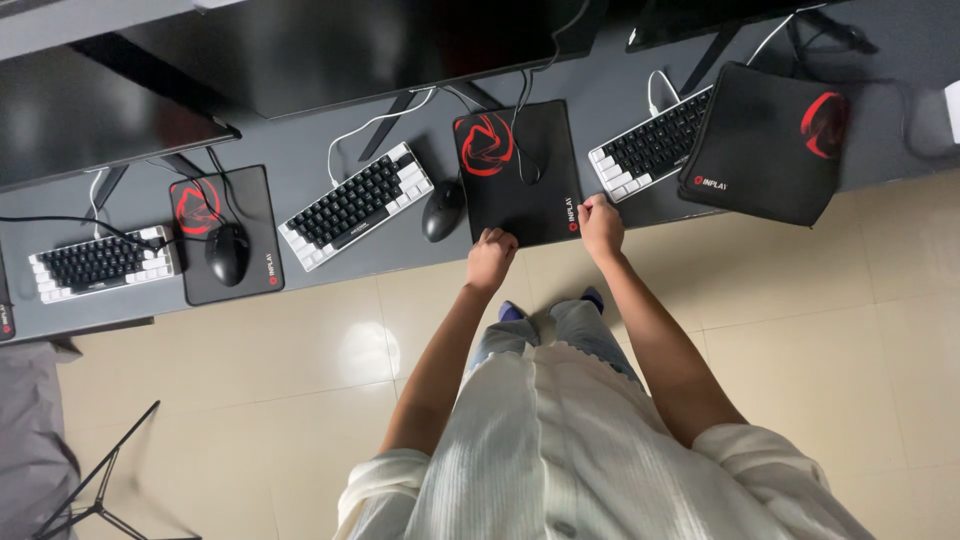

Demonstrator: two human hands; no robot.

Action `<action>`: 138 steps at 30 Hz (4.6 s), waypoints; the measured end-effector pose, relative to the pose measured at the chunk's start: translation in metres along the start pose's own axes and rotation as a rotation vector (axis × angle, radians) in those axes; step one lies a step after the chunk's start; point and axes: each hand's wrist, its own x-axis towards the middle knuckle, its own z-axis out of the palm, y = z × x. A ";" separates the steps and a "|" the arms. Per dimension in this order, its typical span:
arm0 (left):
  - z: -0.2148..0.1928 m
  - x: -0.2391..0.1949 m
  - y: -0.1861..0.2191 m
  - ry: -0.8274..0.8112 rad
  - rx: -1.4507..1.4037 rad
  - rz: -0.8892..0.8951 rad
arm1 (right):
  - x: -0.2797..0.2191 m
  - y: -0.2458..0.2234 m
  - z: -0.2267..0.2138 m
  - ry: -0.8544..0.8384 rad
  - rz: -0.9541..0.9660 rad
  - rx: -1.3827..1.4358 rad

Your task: The person walks between several computer desks in a row, placing black mousepads with red logos on each surface. They then position a computer mouse on each mousepad and adjust the placement of the keyboards to align with the new setup.

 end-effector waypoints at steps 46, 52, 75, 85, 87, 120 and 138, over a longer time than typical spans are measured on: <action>0.050 0.098 0.040 0.263 -0.039 -0.398 | -0.037 -0.059 -0.063 -0.526 -0.661 -0.004; 0.020 0.074 0.004 0.265 -0.293 -0.374 | -0.033 -0.089 -0.056 -0.532 -0.611 0.031; -0.137 -0.079 -0.341 0.622 -0.040 -0.788 | 0.009 -0.223 0.194 -0.338 -0.130 0.340; -0.159 -0.061 -0.322 0.510 -0.194 -0.679 | -0.039 -0.203 0.155 -0.279 0.003 0.374; -0.159 -0.053 -0.315 0.449 -0.180 -0.705 | -0.041 -0.201 0.147 -0.299 0.073 0.473; -0.143 -0.053 -0.316 0.382 -0.263 -0.629 | -0.048 -0.171 0.149 -0.210 0.113 0.545; -0.123 0.006 -0.144 0.331 -0.176 -0.071 | -0.051 -0.162 0.090 -0.122 -0.105 0.526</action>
